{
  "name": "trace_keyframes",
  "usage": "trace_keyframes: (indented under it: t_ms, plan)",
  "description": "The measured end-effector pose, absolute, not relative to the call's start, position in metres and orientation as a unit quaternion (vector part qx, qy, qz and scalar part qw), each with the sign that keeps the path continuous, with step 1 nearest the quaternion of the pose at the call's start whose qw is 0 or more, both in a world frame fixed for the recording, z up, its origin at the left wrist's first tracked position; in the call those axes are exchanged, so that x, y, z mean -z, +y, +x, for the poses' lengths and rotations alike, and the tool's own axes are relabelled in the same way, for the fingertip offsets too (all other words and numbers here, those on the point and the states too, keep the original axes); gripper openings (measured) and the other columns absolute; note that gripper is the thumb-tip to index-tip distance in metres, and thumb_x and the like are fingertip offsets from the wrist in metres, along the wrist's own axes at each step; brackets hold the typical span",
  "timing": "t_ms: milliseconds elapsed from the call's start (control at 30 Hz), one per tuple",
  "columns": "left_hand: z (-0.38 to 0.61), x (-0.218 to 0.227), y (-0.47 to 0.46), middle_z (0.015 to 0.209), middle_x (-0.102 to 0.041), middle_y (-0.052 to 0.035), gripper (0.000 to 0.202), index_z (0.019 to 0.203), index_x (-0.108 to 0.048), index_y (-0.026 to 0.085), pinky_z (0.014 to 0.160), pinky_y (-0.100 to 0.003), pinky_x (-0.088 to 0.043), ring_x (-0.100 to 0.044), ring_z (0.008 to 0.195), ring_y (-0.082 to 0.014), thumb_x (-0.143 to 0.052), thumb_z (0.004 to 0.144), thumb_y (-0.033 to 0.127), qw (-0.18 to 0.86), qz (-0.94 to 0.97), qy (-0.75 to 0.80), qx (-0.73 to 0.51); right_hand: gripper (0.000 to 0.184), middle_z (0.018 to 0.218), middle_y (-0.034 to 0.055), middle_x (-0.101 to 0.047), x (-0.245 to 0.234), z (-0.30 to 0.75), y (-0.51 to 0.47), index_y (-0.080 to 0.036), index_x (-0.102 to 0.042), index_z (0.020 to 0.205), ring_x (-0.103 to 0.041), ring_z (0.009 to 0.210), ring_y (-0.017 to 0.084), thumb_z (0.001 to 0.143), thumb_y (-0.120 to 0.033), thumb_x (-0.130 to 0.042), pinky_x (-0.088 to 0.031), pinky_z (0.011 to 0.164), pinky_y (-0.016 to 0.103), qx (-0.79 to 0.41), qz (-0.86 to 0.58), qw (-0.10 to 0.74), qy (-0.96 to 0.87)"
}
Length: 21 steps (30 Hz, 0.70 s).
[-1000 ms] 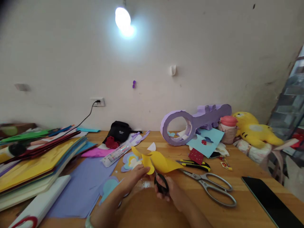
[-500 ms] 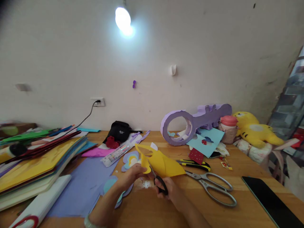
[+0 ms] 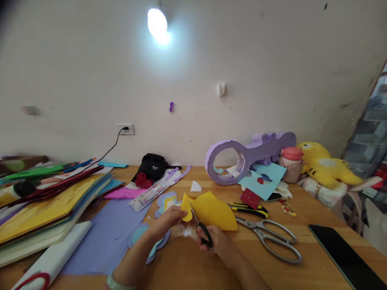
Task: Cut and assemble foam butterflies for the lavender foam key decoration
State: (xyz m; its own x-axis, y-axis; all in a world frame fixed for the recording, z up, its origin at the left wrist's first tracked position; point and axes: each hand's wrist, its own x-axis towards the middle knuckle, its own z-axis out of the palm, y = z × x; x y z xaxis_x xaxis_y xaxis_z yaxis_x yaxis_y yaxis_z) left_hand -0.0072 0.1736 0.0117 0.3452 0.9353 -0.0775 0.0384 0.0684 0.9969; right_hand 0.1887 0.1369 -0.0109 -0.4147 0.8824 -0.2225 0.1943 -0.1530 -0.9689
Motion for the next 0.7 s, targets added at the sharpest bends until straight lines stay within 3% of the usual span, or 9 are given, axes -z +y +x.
trace_keyframes:
  t_ms: [167,333,533,700]
  plan:
    - [0.007,-0.009,0.172,0.07,-0.071,-0.007,0.034,0.072,-0.07,0.015,0.059,-0.026,-0.045,-0.062,0.063,-0.0173,-0.061,0.079,0.048,0.575,0.547,0.428,-0.432,0.067,0.051,-0.0048,-0.042,0.017,0.183,0.143,-0.021,-0.049,0.065,-0.031,0.045,0.007,0.06,-0.087,-0.05,-0.015,0.043,0.023,-0.6,-0.467,0.302,-0.575]
    - [0.015,-0.005,0.171,0.069,-0.07,-0.0059,0.046,0.073,-0.066,0.015,0.058,-0.026,-0.044,-0.063,0.062,-0.0162,-0.062,0.076,0.061,0.564,0.561,0.406,-0.451,0.065,0.049,-0.0056,-0.042,0.021,0.181,0.145,-0.022,-0.048,0.064,-0.026,0.04,0.006,0.061,-0.087,-0.049,-0.015,0.04,0.024,-0.601,-0.474,0.305,-0.566]
    - [0.01,-0.013,0.169,0.072,-0.07,-0.0069,0.047,0.072,-0.068,0.016,0.061,-0.028,-0.044,-0.064,0.068,-0.0193,-0.058,0.077,0.062,0.552,0.594,0.402,-0.426,0.063,0.051,-0.0031,-0.044,0.014,0.184,0.142,-0.022,-0.05,0.062,-0.03,0.043,0.008,0.063,-0.085,-0.05,-0.017,0.043,0.024,-0.591,-0.471,0.308,-0.578]
    - [0.008,-0.014,0.168,0.067,-0.067,-0.0053,0.043,0.071,-0.067,0.016,0.058,-0.027,-0.042,-0.06,0.065,-0.0172,-0.056,0.08,0.056,0.541,0.579,0.412,-0.45,0.065,0.049,-0.0041,-0.038,0.017,0.182,0.145,-0.023,-0.042,0.055,-0.028,0.043,0.009,0.062,-0.087,-0.051,-0.016,0.043,0.026,-0.59,-0.423,0.319,-0.61]
